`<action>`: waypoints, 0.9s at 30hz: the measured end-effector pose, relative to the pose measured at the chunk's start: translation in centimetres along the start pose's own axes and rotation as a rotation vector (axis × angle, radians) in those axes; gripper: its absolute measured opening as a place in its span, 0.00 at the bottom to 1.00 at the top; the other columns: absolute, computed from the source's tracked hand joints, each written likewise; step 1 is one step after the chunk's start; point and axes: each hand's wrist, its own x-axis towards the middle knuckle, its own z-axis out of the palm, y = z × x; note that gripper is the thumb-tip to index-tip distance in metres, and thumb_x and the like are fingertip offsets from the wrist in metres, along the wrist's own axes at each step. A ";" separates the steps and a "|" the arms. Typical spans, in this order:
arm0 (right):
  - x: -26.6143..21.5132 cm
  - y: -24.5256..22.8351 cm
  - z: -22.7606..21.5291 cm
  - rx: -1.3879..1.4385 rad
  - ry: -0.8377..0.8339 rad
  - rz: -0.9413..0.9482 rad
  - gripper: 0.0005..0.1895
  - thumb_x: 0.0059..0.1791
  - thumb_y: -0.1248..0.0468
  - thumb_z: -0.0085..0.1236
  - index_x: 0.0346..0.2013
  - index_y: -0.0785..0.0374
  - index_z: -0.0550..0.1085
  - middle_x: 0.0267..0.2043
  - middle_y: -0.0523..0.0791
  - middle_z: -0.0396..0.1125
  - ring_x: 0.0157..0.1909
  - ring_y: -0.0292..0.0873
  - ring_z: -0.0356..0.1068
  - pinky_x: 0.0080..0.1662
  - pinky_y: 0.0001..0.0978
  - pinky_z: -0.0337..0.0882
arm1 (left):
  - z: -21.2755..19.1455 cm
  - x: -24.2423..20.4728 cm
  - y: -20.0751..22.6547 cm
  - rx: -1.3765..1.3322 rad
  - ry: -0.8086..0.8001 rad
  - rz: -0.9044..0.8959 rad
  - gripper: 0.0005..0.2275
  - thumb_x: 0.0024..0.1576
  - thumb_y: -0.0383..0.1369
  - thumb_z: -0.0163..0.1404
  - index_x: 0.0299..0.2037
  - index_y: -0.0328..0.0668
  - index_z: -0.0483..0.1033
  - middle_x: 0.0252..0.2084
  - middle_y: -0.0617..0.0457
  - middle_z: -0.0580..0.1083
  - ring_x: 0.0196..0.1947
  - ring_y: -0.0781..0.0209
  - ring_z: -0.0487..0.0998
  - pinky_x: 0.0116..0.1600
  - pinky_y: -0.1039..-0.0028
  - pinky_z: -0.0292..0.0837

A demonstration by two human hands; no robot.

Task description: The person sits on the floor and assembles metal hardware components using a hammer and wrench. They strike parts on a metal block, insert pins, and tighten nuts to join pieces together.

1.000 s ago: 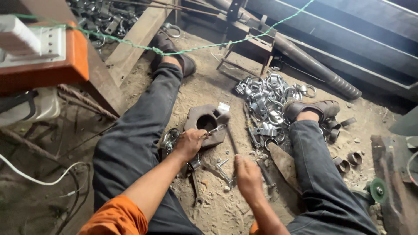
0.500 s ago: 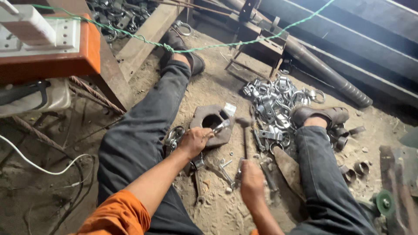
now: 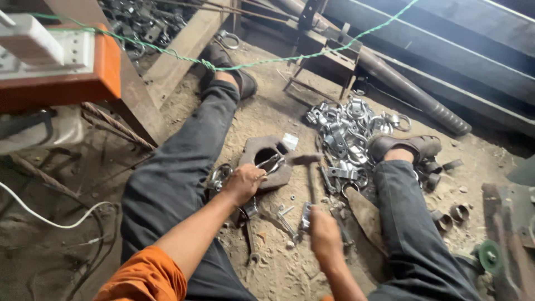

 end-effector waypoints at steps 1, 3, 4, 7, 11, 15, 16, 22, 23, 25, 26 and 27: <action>0.2 -0.4 -0.6 0.078 0.051 -0.013 0.27 0.59 0.51 0.38 0.23 0.64 0.70 0.19 0.44 0.59 0.21 0.41 0.55 0.27 0.41 0.56 | -0.3 -0.4 -0.3 -0.008 0.103 0.078 0.07 0.57 0.34 0.54 0.39 0.43 0.81 0.35 0.43 0.78 0.37 0.44 0.79 0.42 0.60 0.74; 1.2 -1.2 -3.2 0.227 0.165 -0.026 0.27 0.60 0.51 0.41 0.24 0.67 0.69 0.18 0.47 0.57 0.20 0.45 0.53 0.26 0.46 0.53 | -0.1 0.0 -0.7 -0.128 0.055 -0.094 0.06 0.60 0.34 0.55 0.40 0.40 0.82 0.36 0.44 0.79 0.36 0.48 0.80 0.41 0.63 0.74; 1.2 -1.3 -3.6 0.090 0.212 -0.025 0.25 0.58 0.51 0.42 0.26 0.66 0.70 0.18 0.48 0.60 0.20 0.47 0.57 0.27 0.46 0.56 | 0.4 0.1 -0.7 -0.193 0.025 -0.178 0.07 0.61 0.33 0.55 0.40 0.39 0.82 0.36 0.45 0.80 0.35 0.51 0.81 0.41 0.64 0.74; 2.4 -0.5 -4.5 -0.259 0.325 0.040 0.21 0.55 0.48 0.48 0.32 0.63 0.75 0.20 0.52 0.67 0.25 0.53 0.69 0.32 0.47 0.66 | 1.4 1.9 -0.2 -0.689 -0.001 -0.265 0.09 0.64 0.32 0.51 0.38 0.35 0.83 0.34 0.50 0.82 0.35 0.61 0.81 0.43 0.72 0.76; 4.1 4.0 -4.7 -0.528 0.289 0.239 0.21 0.50 0.44 0.58 0.43 0.57 0.79 0.36 0.56 0.74 0.42 0.60 0.74 0.45 0.51 0.71 | 0.9 2.4 0.7 -1.200 -0.117 -0.489 0.10 0.65 0.33 0.48 0.42 0.33 0.79 0.37 0.49 0.81 0.38 0.62 0.82 0.47 0.71 0.78; 4.5 7.2 -3.9 -0.642 0.185 0.489 0.22 0.46 0.46 0.61 0.52 0.46 0.78 0.51 0.52 0.73 0.55 0.60 0.71 0.54 0.53 0.71 | 0.1 2.4 1.8 -1.408 -0.177 -0.586 0.10 0.65 0.34 0.48 0.45 0.34 0.76 0.38 0.48 0.81 0.39 0.59 0.83 0.49 0.68 0.80; 4.8 7.6 -3.8 -0.653 0.188 0.489 0.22 0.47 0.46 0.61 0.53 0.46 0.78 0.51 0.52 0.73 0.55 0.59 0.72 0.54 0.53 0.71 | -0.1 2.4 2.0 -1.443 -0.192 -0.596 0.10 0.65 0.34 0.48 0.45 0.33 0.76 0.38 0.47 0.81 0.39 0.59 0.83 0.49 0.68 0.79; 5.1 10.3 -2.6 -0.902 0.276 0.152 0.16 0.45 0.53 0.62 0.45 0.53 0.78 0.48 0.48 0.74 0.53 0.54 0.73 0.52 0.54 0.70 | -1.2 3.0 2.8 -1.451 -0.265 -0.568 0.11 0.66 0.30 0.45 0.53 0.32 0.73 0.40 0.48 0.79 0.40 0.59 0.82 0.50 0.66 0.80; 4.9 10.0 -2.2 -0.892 0.335 0.013 0.17 0.43 0.54 0.63 0.45 0.53 0.78 0.47 0.49 0.73 0.51 0.55 0.72 0.51 0.55 0.70 | -1.2 3.1 3.0 -1.442 -0.280 -0.574 0.11 0.66 0.30 0.44 0.54 0.32 0.72 0.40 0.48 0.79 0.40 0.58 0.82 0.49 0.65 0.80; 4.5 8.9 -1.0 -0.764 0.317 -0.126 0.18 0.42 0.54 0.64 0.45 0.54 0.78 0.46 0.50 0.73 0.49 0.56 0.73 0.48 0.53 0.71 | -1.1 3.3 3.3 -1.425 -0.305 -0.581 0.12 0.67 0.30 0.43 0.56 0.31 0.71 0.41 0.49 0.77 0.40 0.58 0.82 0.49 0.64 0.80; 4.3 8.3 -0.3 -0.650 0.241 -0.127 0.18 0.44 0.51 0.64 0.45 0.54 0.78 0.46 0.51 0.73 0.49 0.56 0.73 0.48 0.50 0.72 | -0.9 3.3 3.5 -1.426 -0.328 -0.569 0.12 0.67 0.30 0.42 0.57 0.31 0.71 0.42 0.48 0.77 0.41 0.58 0.82 0.49 0.65 0.80; 4.1 7.7 0.5 -0.656 0.167 -0.075 0.21 0.43 0.50 0.66 0.46 0.55 0.77 0.45 0.52 0.73 0.48 0.57 0.73 0.49 0.50 0.72 | -0.8 3.2 3.6 -1.428 -0.346 -0.555 0.13 0.67 0.30 0.42 0.58 0.31 0.70 0.43 0.48 0.77 0.41 0.58 0.81 0.50 0.66 0.80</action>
